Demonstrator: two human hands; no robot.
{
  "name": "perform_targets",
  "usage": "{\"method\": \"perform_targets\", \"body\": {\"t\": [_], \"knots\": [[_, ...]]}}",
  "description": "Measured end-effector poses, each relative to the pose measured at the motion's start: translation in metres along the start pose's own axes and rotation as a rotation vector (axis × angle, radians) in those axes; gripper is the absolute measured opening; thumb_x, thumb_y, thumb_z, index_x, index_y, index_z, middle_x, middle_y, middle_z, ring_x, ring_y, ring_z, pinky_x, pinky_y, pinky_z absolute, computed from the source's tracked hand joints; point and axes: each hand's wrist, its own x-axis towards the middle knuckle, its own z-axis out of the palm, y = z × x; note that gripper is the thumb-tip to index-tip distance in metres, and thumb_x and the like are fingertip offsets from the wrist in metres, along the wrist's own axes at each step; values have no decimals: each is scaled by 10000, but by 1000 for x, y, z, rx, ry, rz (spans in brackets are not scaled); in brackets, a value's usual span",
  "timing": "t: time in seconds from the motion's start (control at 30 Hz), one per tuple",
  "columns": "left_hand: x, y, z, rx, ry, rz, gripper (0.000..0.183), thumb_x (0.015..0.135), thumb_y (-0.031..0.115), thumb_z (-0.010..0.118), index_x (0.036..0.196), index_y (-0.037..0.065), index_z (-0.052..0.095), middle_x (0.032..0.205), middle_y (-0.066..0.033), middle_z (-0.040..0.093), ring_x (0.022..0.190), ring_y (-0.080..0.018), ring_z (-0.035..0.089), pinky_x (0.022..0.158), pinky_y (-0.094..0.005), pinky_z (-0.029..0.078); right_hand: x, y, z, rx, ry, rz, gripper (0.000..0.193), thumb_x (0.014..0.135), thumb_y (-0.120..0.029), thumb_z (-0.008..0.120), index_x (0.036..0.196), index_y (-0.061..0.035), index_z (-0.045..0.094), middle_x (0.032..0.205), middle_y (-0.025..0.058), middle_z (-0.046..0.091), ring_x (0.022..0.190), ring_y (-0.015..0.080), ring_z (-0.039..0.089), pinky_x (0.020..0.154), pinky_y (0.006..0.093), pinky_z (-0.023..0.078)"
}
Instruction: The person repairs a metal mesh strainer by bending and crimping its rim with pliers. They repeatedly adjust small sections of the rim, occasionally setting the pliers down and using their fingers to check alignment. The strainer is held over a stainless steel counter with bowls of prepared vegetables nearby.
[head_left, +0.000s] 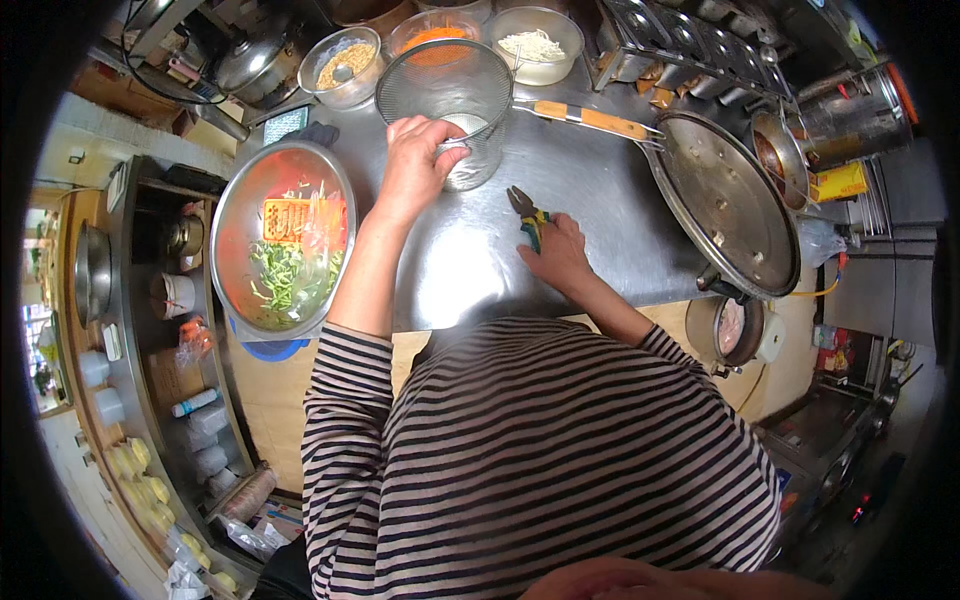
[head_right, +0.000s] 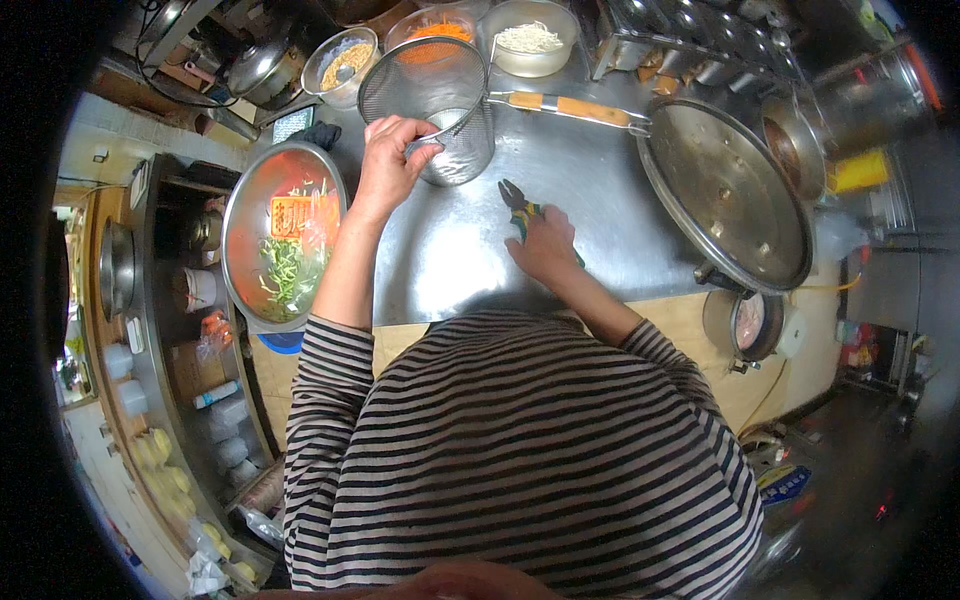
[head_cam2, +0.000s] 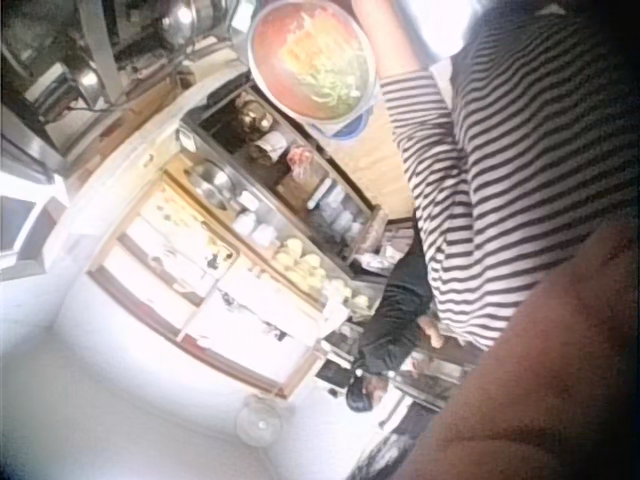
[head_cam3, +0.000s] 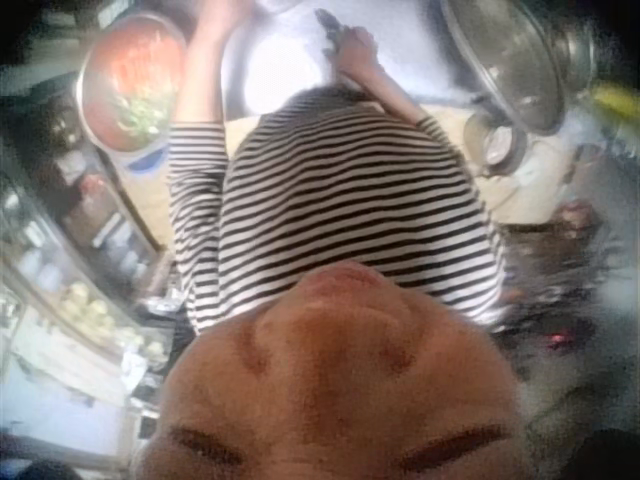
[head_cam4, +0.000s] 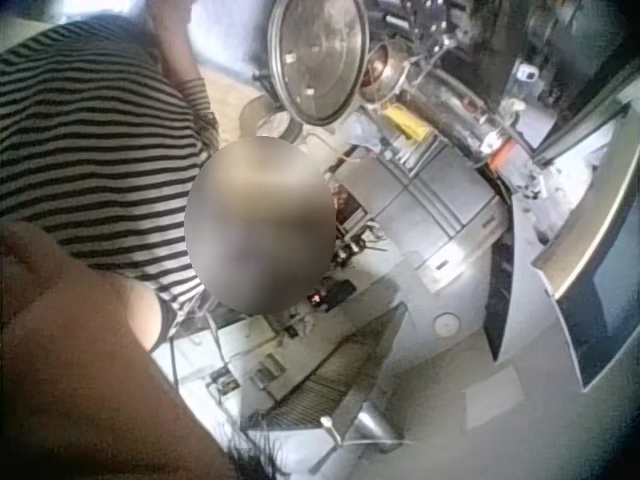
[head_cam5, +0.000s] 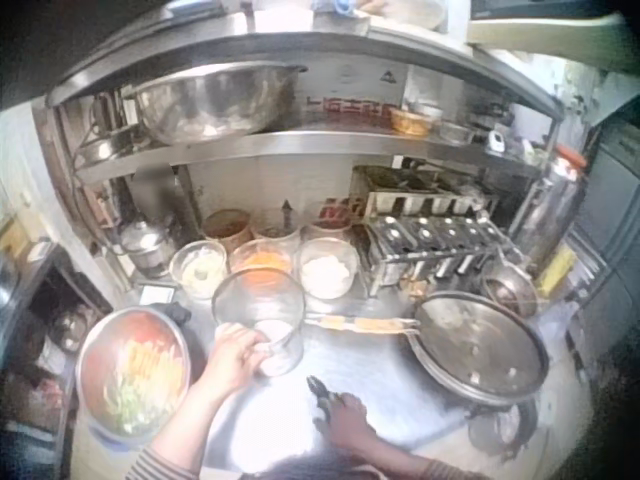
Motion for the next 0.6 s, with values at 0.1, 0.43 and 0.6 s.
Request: {"method": "perform_targets", "body": {"t": [0.1,0.43,0.6], "knots": [[-1,-2,3,1,29,4,242,709,173,829,905,117,700,800,-53,643,869,-273,585,900,-391,396,14,-8,-20,238,207,-32,507,809,-279,752,1147,52,569,1072,211,579,1045,348,574,941,426,475],[-1,-1,8,18,119,34,259,676,209,864,849,100,705,716,-36,595,782,-245,571,839,-375,407,103,-24,-105,1602,392,-167,517,933,-63,668,1372,-7,401,1280,148,592,907,174,638,751,279,541],[-3,-3,10,29,177,90,284,674,288,861,826,102,708,703,-38,603,738,-245,579,827,-371,412,112,-26,-121,1410,385,-355,429,946,-41,643,1319,-25,431,1310,147,579,895,148,620,735,267,537]]}}
